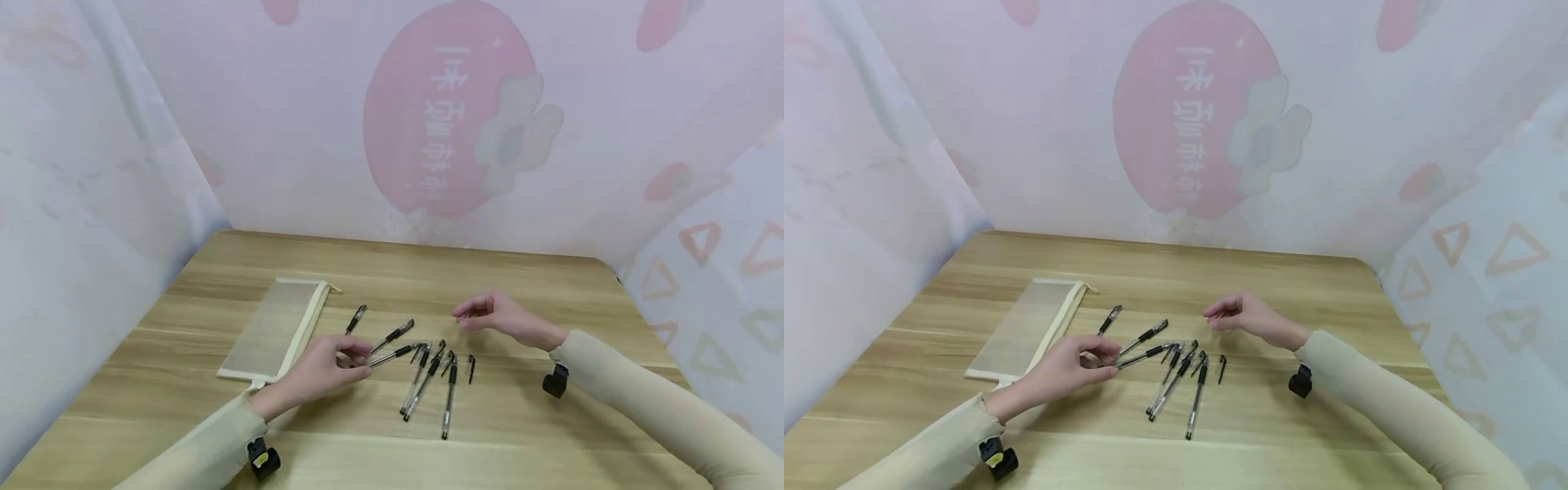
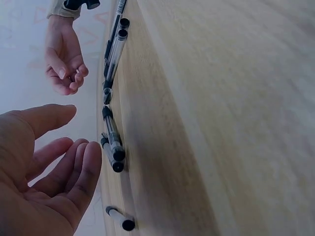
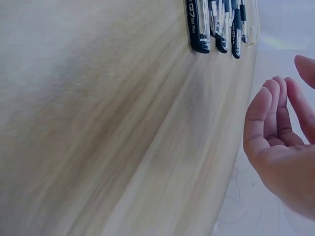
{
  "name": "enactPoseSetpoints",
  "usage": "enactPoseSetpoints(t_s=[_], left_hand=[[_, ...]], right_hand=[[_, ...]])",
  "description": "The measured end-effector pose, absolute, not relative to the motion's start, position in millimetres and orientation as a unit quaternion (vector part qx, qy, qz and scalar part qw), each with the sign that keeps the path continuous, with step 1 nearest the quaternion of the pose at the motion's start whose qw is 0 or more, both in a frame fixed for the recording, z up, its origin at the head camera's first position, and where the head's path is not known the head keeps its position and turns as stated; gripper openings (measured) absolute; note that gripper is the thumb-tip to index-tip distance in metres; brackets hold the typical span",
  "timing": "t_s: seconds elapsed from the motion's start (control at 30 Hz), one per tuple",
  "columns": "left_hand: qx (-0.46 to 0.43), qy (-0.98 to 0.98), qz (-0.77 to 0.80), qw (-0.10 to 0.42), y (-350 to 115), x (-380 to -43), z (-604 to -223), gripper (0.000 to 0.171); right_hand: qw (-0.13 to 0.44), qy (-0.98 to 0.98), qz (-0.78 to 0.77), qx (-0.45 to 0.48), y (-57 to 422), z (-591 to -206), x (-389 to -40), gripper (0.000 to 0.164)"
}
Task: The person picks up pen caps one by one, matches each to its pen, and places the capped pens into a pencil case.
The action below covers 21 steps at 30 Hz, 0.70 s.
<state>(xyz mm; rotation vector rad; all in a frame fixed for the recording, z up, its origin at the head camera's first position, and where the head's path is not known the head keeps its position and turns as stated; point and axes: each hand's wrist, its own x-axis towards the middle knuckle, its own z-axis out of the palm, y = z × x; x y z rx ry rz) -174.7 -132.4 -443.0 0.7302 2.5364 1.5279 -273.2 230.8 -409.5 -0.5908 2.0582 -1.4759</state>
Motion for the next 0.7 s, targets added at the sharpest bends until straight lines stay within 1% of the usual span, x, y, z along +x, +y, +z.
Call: enactPoseSetpoints(t_s=[0.2, 0.47, 0.6, 0.7], left_hand=[[0.254, 0.838, 0.482, 0.027, -122, -182, -441, 0.036], [0.270, 0.841, 0.468, 0.030, -109, -190, -441, 0.032], [0.268, 0.850, 0.453, 0.023, -107, -191, -442, 0.032], [0.266, 0.851, 0.453, 0.027, -107, -191, -445, 0.033]], right_hand=[[0.260, 0.762, -0.553, -0.214, 236, -405, -272, 0.045], [0.258, 0.761, -0.552, -0.222, 237, -409, -270, 0.042], [0.255, 0.763, -0.548, -0.232, 235, -411, -269, 0.041], [0.254, 0.764, -0.542, -0.240, 234, -413, -269, 0.039]])
